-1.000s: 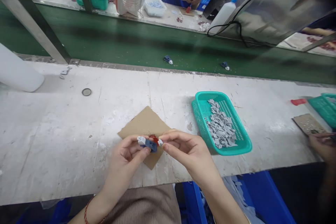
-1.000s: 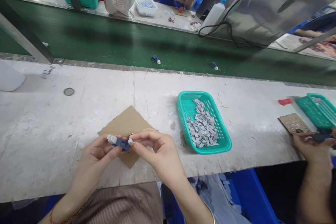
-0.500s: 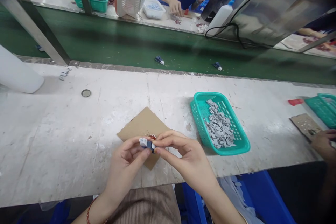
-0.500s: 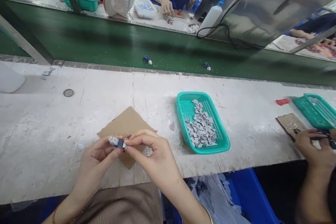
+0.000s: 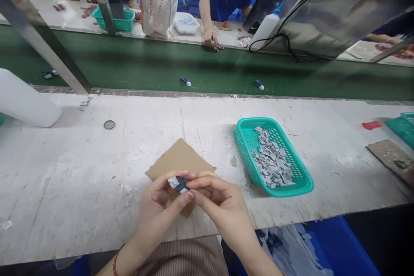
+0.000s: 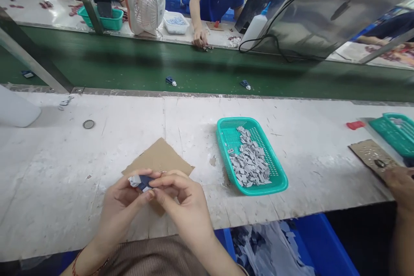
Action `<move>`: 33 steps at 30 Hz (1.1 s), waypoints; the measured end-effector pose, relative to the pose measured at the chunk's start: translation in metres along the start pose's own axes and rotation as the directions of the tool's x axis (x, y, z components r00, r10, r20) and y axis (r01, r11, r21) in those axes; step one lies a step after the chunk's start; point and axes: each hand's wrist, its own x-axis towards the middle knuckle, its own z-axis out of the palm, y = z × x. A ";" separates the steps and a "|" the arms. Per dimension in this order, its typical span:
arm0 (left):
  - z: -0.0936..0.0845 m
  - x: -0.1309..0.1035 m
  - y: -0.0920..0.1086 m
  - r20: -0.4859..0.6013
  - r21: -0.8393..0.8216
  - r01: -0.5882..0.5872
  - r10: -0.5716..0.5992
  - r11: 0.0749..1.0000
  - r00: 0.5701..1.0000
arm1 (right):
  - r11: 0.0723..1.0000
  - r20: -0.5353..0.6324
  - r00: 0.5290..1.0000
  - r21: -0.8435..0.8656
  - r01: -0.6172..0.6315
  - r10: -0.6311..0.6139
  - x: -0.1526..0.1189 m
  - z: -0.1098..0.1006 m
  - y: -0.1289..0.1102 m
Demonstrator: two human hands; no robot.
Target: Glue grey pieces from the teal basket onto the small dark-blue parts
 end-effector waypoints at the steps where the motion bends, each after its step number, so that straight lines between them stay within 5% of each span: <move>1: 0.000 0.000 0.001 -0.008 0.025 -0.010 0.011 1.000 1.000 | 0.999 -0.003 1.000 -0.024 0.027 -0.027 -0.002 0.000 0.001; 6: 0.004 0.002 -0.001 -0.043 0.040 -0.064 0.066 0.997 0.997 | 0.989 -0.036 0.992 -0.090 0.121 -0.125 -0.008 0.001 0.010; 12: 0.007 0.014 0.002 0.018 -0.351 0.147 -0.150 0.925 0.988 | 0.961 -0.021 0.968 -0.126 0.247 -0.252 -0.009 -0.005 0.007; 15: 0.007 0.021 0.013 0.039 -0.445 0.225 -0.232 0.867 0.972 | 0.913 -0.102 0.938 -0.287 0.291 -0.332 -0.007 -0.024 0.002; 18: -0.001 0.035 0.024 0.014 -0.427 0.235 -0.254 0.873 0.967 | 0.806 -0.268 0.847 -0.526 0.271 -0.460 -0.002 -0.063 -0.004; 21: -0.022 0.064 0.032 -0.083 -0.307 0.133 -0.166 0.942 0.983 | 0.663 -0.365 0.785 -0.744 0.076 -0.500 0.006 -0.121 -0.006; 24: -0.054 0.113 0.042 -0.209 0.090 -0.099 0.116 0.991 0.971 | 0.489 -0.350 0.848 -0.863 -0.127 -0.398 0.016 -0.180 0.000; 26: -0.074 0.151 0.052 -0.225 0.378 -0.174 0.273 0.909 0.935 | 0.378 -0.290 0.883 -0.915 -0.143 -0.370 0.022 -0.207 0.006; 29: -0.093 0.206 0.071 -0.225 0.533 -0.193 0.358 0.824 0.906 | 0.263 -0.194 0.911 -0.960 -0.099 -0.365 0.024 -0.225 0.013; 33: -0.103 0.262 0.095 -0.177 0.753 -0.180 0.459 0.633 0.870 | 0.211 -0.126 0.929 -0.976 -0.053 -0.347 0.025 -0.218 0.009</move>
